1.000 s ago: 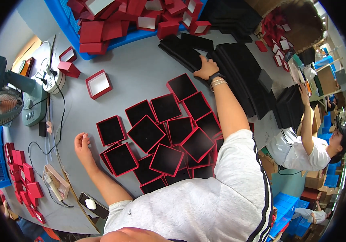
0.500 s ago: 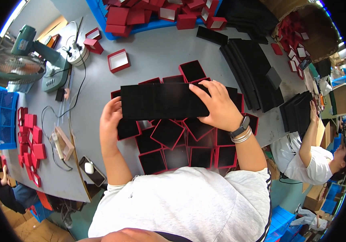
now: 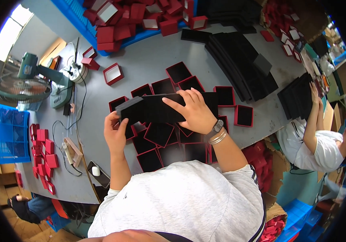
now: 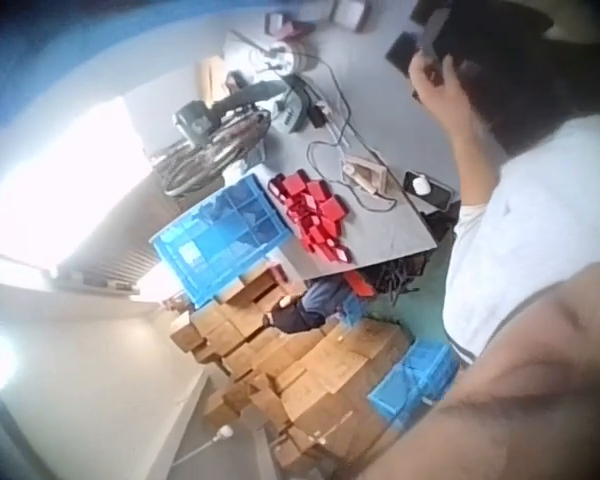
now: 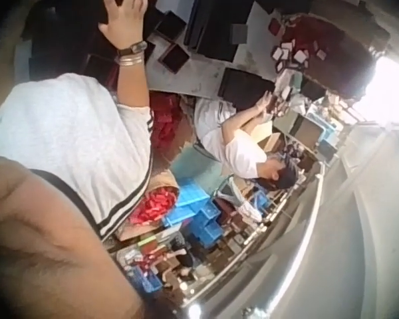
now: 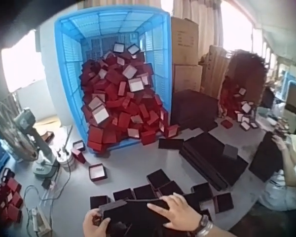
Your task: Inserting foam padding into small red and black gift boxes at a factory workbench.
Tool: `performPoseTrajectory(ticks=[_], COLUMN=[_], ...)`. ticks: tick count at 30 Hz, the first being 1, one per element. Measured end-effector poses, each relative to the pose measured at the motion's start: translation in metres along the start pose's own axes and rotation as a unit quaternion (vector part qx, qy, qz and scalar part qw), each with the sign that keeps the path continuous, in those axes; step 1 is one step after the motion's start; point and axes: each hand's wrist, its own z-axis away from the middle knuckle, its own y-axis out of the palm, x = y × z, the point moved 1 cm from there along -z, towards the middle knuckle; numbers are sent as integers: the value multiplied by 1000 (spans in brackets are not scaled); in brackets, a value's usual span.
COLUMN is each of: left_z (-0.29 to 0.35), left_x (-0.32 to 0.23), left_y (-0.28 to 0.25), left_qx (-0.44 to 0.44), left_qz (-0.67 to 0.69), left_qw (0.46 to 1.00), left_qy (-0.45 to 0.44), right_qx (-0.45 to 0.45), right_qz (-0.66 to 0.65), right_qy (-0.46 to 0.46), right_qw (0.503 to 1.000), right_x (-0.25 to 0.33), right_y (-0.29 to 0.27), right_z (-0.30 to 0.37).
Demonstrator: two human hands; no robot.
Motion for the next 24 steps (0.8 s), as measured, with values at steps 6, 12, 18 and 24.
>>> performPoseTrajectory(ticks=[6,12,18,24], left_z=[-19,-10,6,10], left_x=[-11,-14,-22,-32], left_y=[-3,-3,12,48], left_qx=[-126,-88,-68,33], left_qz=[173,219,219,107], left_qw=[975,968,969,993], left_qy=[-54,-89,-95,-43], right_qx=[-113,-136,-93,-8], right_qz=[-72,-33,46,-589], right_qy=[110,326,358,92], right_qw=[985,935,928,803], right_x=[-54,-145,-170,-8], right_y=[-2,28,59,11], right_z=[12,-29,-72,-41])
